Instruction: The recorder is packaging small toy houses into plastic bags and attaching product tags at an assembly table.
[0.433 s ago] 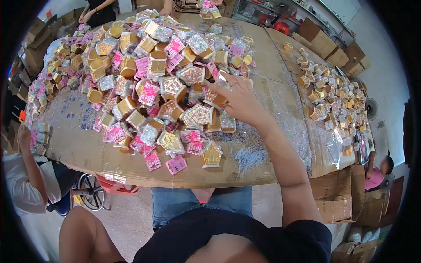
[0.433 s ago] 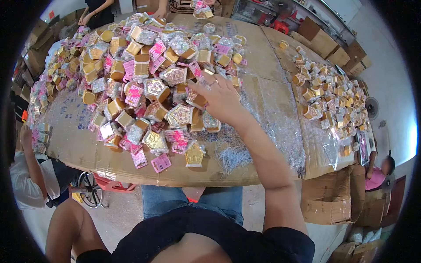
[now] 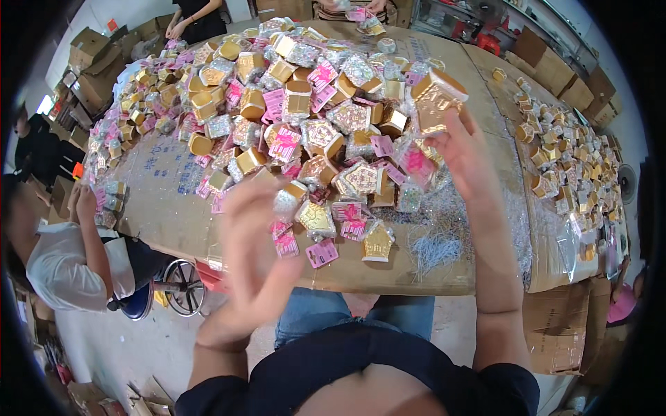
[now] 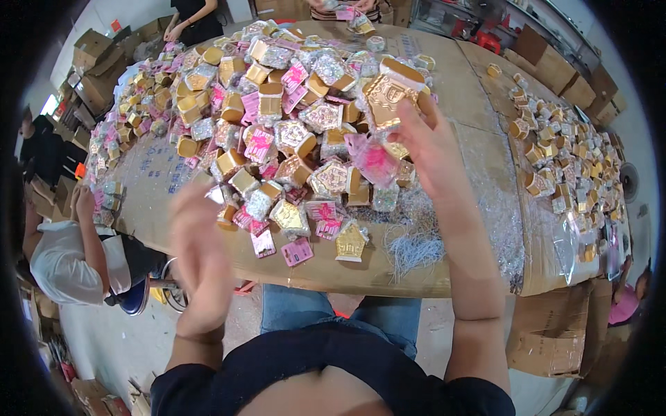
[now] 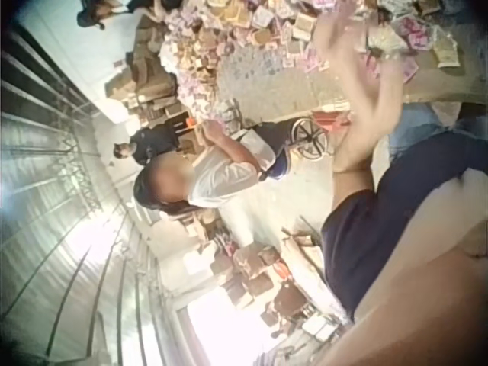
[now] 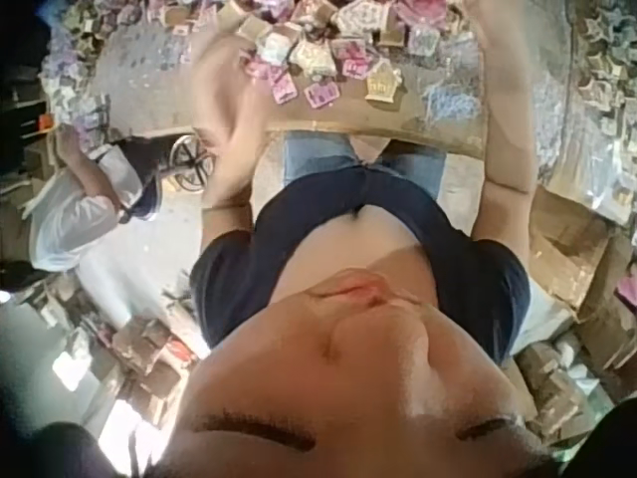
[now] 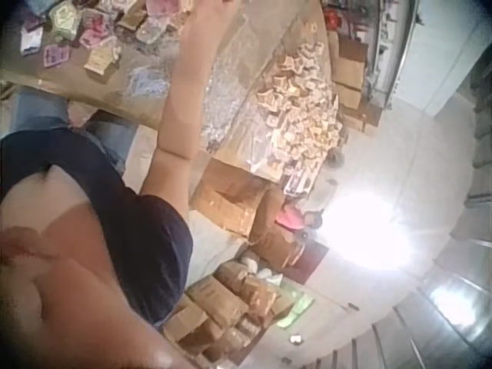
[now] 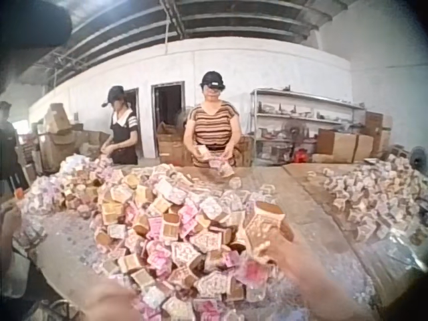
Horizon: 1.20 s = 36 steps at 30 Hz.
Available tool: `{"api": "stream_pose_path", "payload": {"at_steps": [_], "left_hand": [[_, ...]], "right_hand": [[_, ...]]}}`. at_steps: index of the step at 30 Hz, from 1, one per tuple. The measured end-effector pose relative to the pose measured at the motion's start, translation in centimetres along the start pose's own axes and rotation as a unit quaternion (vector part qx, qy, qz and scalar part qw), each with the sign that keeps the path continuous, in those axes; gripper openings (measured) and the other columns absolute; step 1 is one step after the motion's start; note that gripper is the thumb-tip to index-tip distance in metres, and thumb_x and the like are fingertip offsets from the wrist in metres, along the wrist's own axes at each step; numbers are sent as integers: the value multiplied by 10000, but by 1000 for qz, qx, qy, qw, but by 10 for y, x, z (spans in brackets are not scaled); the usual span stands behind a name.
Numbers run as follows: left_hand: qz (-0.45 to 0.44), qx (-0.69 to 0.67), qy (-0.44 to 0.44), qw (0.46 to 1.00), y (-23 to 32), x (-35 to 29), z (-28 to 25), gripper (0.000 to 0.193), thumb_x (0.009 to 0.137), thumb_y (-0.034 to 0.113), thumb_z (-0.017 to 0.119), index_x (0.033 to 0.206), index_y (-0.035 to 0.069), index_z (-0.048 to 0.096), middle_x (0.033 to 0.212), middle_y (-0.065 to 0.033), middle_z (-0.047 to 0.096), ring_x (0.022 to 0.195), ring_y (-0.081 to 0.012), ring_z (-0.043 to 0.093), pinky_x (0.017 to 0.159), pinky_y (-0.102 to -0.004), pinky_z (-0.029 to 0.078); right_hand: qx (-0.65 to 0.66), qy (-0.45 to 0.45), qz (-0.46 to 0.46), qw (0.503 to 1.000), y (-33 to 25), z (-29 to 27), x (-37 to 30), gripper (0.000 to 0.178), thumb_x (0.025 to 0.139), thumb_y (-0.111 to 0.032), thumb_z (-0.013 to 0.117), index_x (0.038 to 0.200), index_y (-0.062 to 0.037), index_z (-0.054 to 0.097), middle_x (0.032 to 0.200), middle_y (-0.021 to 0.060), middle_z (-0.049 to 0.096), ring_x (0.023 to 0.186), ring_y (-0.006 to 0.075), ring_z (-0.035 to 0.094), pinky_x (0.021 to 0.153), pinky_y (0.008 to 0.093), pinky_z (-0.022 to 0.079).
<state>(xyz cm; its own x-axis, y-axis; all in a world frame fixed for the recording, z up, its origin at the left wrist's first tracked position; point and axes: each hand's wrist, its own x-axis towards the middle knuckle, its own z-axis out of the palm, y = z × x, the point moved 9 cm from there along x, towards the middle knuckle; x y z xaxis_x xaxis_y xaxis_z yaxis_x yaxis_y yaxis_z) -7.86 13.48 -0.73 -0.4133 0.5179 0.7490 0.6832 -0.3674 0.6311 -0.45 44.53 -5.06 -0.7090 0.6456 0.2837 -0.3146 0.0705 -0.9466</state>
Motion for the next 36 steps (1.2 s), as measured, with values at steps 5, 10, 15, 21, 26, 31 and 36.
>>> {"api": "stream_pose_path", "payload": {"at_steps": [5,10,15,21,26,31,36], "left_hand": [[-150,-119,-21,981,-57,17,77,545,827,204,705,1285,9,483,1376,-190,431,1253,-273,435,1027,-384,351],[-226,-101,-86,965,-80,-8,90,388,820,120,718,1166,7,583,1157,-144,617,1025,-213,608,885,-331,469],[-182,-16,-9,983,-83,-35,71,401,809,81,718,1163,-4,550,997,-108,647,900,-192,629,806,-316,494],[-355,-142,-17,924,-103,-97,47,423,857,106,708,1202,-38,510,1001,-68,644,912,-100,600,796,-256,490],[-456,-184,-73,868,-109,-137,17,177,912,83,636,1051,-25,625,1002,-39,636,913,-77,579,797,-241,478],[-440,-444,5,781,-109,-171,-6,125,945,130,582,994,17,603,959,-54,635,896,-128,600,801,-260,469],[-507,-408,105,752,-112,-191,-28,147,935,148,597,986,10,605,955,-58,643,875,-123,605,782,-255,475]], "right_hand": [[274,-106,134,947,-5,50,-44,431,1010,-339,451,1323,-43,452,1200,103,615,1044,221,628,890,366,495],[238,-122,155,951,12,63,-75,603,1003,-510,295,1387,-49,367,1303,152,549,1145,260,583,934,395,486],[323,-106,225,913,41,88,-101,435,1024,-354,393,1308,-28,439,1199,153,603,1018,267,643,882,412,523],[294,-148,303,894,80,118,-132,422,1001,-349,464,1304,-56,433,1171,111,615,996,215,644,836,371,526],[254,-153,336,894,103,140,-148,406,997,-340,483,1298,-71,435,1156,78,611,899,162,636,722,299,511],[117,-278,402,865,132,161,-151,467,992,-373,485,1294,-20,440,1066,95,626,890,171,626,695,297,504],[-498,-209,-143,829,78,160,-104,473,844,-254,684,1193,5,496,970,142,590,857,293,624,713,365,506]]}}
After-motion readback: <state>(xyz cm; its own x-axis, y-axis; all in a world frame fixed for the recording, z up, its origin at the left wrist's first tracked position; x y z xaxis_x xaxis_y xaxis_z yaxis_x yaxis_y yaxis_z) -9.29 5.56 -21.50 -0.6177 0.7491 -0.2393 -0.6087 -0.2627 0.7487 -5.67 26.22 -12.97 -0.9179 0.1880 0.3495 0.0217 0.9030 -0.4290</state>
